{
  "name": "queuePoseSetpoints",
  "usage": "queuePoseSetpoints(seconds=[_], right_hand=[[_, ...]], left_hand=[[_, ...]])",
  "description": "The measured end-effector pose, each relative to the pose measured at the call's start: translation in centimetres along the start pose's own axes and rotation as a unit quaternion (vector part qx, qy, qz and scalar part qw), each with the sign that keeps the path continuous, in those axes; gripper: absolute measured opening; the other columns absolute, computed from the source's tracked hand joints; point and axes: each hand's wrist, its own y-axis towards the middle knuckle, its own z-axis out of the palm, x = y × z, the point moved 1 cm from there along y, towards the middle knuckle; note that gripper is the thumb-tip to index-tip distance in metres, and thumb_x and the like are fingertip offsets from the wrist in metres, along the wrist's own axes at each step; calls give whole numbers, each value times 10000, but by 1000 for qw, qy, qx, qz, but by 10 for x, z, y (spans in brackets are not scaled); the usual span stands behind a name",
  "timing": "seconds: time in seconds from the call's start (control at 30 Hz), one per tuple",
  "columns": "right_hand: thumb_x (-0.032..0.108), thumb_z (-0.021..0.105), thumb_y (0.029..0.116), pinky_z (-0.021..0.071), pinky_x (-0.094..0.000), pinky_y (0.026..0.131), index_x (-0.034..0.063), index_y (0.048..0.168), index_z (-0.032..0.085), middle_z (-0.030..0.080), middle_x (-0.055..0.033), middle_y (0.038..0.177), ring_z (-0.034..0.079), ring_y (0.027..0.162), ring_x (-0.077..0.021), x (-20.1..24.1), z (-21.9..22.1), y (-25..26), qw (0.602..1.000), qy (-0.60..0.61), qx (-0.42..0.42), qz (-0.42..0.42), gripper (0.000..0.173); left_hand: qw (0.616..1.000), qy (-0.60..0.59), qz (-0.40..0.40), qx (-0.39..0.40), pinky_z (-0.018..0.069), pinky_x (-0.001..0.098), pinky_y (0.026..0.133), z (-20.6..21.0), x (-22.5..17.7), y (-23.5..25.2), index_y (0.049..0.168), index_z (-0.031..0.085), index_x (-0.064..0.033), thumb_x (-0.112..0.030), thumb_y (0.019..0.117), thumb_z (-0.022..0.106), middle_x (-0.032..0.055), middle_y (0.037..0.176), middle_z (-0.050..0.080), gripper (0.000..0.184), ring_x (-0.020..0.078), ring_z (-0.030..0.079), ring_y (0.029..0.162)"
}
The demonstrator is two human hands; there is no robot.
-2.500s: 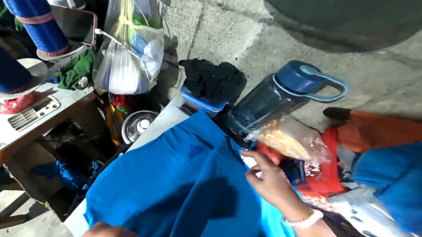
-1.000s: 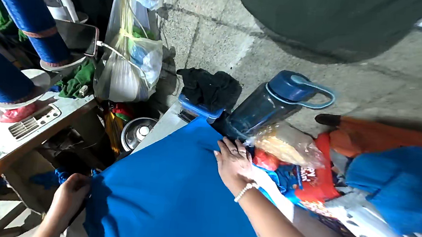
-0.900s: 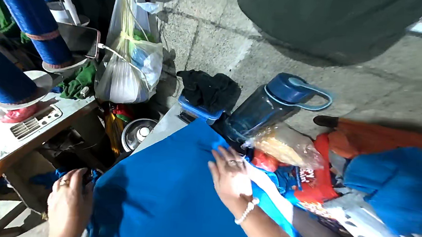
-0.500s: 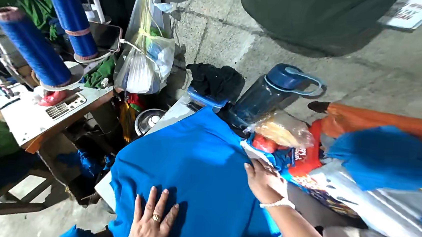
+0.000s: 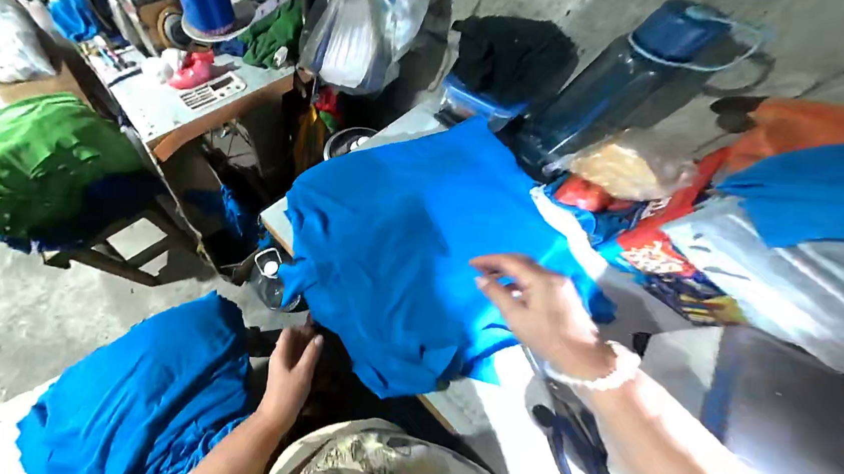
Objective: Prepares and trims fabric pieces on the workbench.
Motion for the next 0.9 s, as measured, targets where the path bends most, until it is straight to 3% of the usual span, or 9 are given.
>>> queuePoseSetpoints(seconds=[0.1,0.17,0.23,0.3,0.4,0.5,0.63,0.77,0.9], right_hand=[[15,667,888,579,-517,892,49,1024,774,728,-144,1062,697,1039,-337,24,31,-35,985,-42,25,-162,176],[35,662,814,590,-504,834,99,1006,786,723,-112,1046,694,1020,-330,31,47,-54,974,-85,10,-210,237],[-43,717,764,578,-565,751,89,1032,778,706,-156,1077,676,1027,-392,31,60,-69,972,-118,18,-204,304],[-22,680,786,574,-571,723,75,980,776,709,-161,1021,685,995,-399,21,75,-77,970,-126,-9,-208,238],[147,539,893,583,-496,808,66,889,780,730,-117,940,707,943,-319,15,82,-79,971,-74,-78,-212,254],[191,520,919,556,-452,878,28,866,762,742,-103,902,713,934,-259,21,78,-82,982,10,-97,-161,297],[222,575,918,573,-450,847,46,836,747,734,-84,886,714,923,-251,17,86,-90,987,32,-60,-147,259],[308,730,798,568,-535,862,41,981,757,736,-137,979,712,977,-351,26,85,-95,978,-65,-58,-187,324],[170,857,720,548,-603,864,33,1161,733,688,-204,1151,636,1141,-435,48,88,-92,970,-148,-4,-193,479]], left_hand=[[994,-96,-46,-26,533,291,735,18,-15,-4,1126,555,31,-127,1038,544,59,925,611,181,98,608,798],[999,-10,42,-29,526,292,761,26,-21,-12,1057,608,43,-116,998,609,66,890,626,170,104,614,809],[994,63,95,7,555,368,875,33,-26,-20,1148,642,62,-145,993,614,147,1025,684,260,185,670,951],[998,8,25,50,538,377,934,41,-33,-23,1311,575,53,-157,1042,558,170,1176,662,342,201,652,1052],[991,-96,-76,61,527,293,712,52,-43,-21,1252,557,-25,-214,1097,463,62,975,662,262,123,635,803],[979,-114,-122,112,521,276,670,57,-45,-25,1287,524,-51,-255,1112,430,42,917,675,284,111,635,744],[965,-160,-144,149,507,224,630,62,-47,-29,1207,555,-56,-177,1055,571,28,835,659,195,78,616,680],[964,-145,-141,175,488,201,617,57,-46,-29,951,565,-83,-178,1072,534,-9,767,585,157,56,571,648],[970,-95,-114,191,485,223,694,49,-46,-34,974,593,-38,-119,1053,551,4,835,580,120,58,565,743]])
